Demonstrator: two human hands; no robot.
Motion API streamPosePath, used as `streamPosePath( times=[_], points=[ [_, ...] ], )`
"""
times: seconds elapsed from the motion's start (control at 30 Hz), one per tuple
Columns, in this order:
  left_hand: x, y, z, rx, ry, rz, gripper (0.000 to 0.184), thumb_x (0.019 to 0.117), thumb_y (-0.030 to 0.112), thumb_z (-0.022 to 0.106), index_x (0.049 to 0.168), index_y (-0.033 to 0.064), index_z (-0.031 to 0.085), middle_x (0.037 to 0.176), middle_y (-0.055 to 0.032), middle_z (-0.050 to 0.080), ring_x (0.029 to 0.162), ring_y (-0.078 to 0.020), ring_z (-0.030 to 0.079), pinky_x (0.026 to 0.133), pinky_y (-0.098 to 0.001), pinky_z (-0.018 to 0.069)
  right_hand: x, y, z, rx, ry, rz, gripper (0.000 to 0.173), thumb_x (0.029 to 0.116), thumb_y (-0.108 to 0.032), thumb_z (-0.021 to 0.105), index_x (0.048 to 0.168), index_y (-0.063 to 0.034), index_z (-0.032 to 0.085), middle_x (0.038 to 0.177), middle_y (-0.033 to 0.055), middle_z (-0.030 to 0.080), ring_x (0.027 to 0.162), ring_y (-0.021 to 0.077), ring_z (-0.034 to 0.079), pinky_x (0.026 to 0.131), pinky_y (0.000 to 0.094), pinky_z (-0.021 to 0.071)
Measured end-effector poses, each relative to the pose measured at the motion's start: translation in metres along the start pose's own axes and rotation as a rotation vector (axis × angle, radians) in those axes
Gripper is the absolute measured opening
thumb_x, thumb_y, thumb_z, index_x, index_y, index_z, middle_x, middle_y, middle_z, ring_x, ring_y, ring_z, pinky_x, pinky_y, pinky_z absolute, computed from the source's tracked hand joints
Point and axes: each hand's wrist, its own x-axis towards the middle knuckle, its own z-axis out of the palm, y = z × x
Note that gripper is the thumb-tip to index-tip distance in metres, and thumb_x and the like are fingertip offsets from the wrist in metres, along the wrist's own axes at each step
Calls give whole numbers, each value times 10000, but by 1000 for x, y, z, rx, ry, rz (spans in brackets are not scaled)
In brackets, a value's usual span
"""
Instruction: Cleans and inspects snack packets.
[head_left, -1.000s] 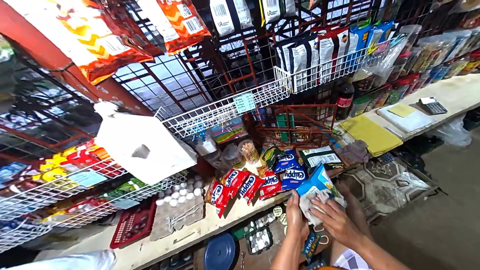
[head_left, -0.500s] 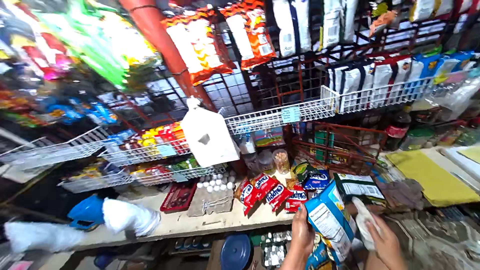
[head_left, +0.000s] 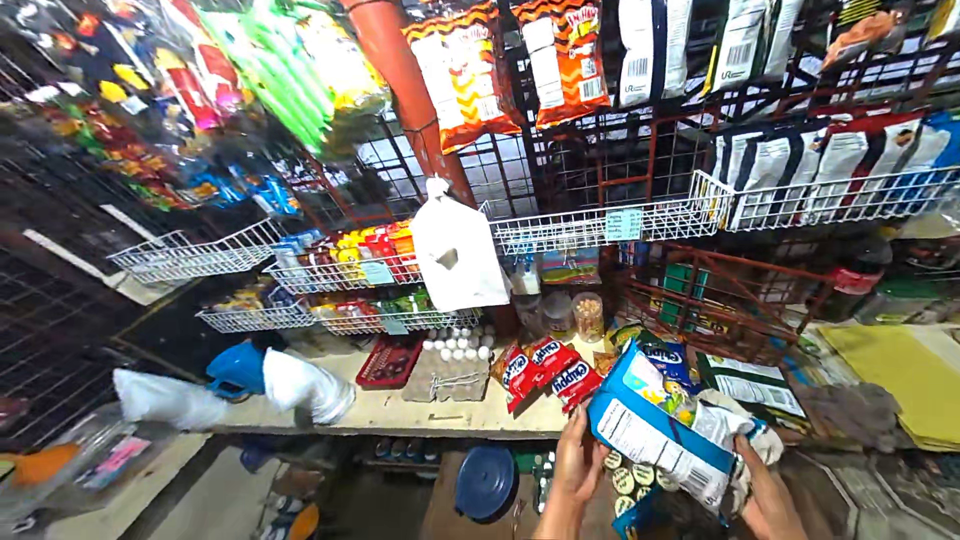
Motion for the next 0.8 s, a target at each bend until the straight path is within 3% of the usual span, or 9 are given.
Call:
streamPosePath(
  times=[0.07, 0.1, 0.2, 0.3, 0.4, 0.57, 0.8],
  points=[
    [-4, 12, -10, 320, -50, 95, 437, 1096, 264, 279, 1298, -5, 558, 1102, -72, 726, 945, -129, 714, 830, -317, 599, 2, -8, 2, -62, 2, -55, 289, 1029, -129, 504, 1308, -54, 484, 1003, -54, 724, 910, 19, 714, 852, 244, 615],
    [-4, 17, -13, 473, -66, 150, 416, 1047, 255, 381, 1274, -22, 592, 1087, -50, 722, 933, -87, 695, 832, -289, 583, 2, -10, 2, -77, -9, -81, 295, 1002, -106, 529, 1291, -57, 494, 990, -67, 731, 900, 12, 716, 848, 235, 615],
    [-5, 22, -8, 700, -31, 271, 264, 1002, 129, 558, 1150, -59, 670, 1005, -48, 711, 906, -38, 661, 872, -256, 549, -4, -11, -2, -122, -61, -135, 304, 963, -10, 540, 1261, -55, 505, 981, -97, 731, 897, -12, 709, 859, 215, 605],
    [0, 18, -5, 718, 3, 369, 205, 1009, 78, 552, 1055, -44, 709, 906, -32, 732, 833, -34, 689, 836, -245, 580, -11, -9, -4, -210, -83, -231, 297, 901, 68, 576, 1173, -51, 574, 938, -149, 733, 882, -58, 693, 858, 174, 587],
    [3, 11, -1, 665, 65, 447, 250, 1016, 53, 500, 883, -1, 704, 757, 30, 682, 716, -6, 648, 734, -218, 562, -16, -9, -4, -286, -37, -285, 257, 895, 91, 576, 1126, -17, 608, 929, -147, 726, 887, -85, 679, 872, 157, 577],
    [3, 1, 1, 567, 68, 368, 278, 1034, 42, 468, 879, 6, 696, 745, 20, 691, 708, -35, 667, 729, -243, 578, -12, -11, -7, -241, 61, -196, 221, 938, 69, 544, 1138, -15, 586, 915, -114, 716, 856, -65, 682, 835, 164, 584],
    [-2, -4, 5, 722, -5, 456, 257, 1024, 75, 493, 893, -9, 697, 734, 17, 676, 681, -9, 642, 695, -220, 562, -2, -21, -33, -457, 77, -109, 425, 903, 19, 664, 1273, 105, 473, 1022, 10, 657, 891, -52, 656, 845, 168, 567]
  ],
)
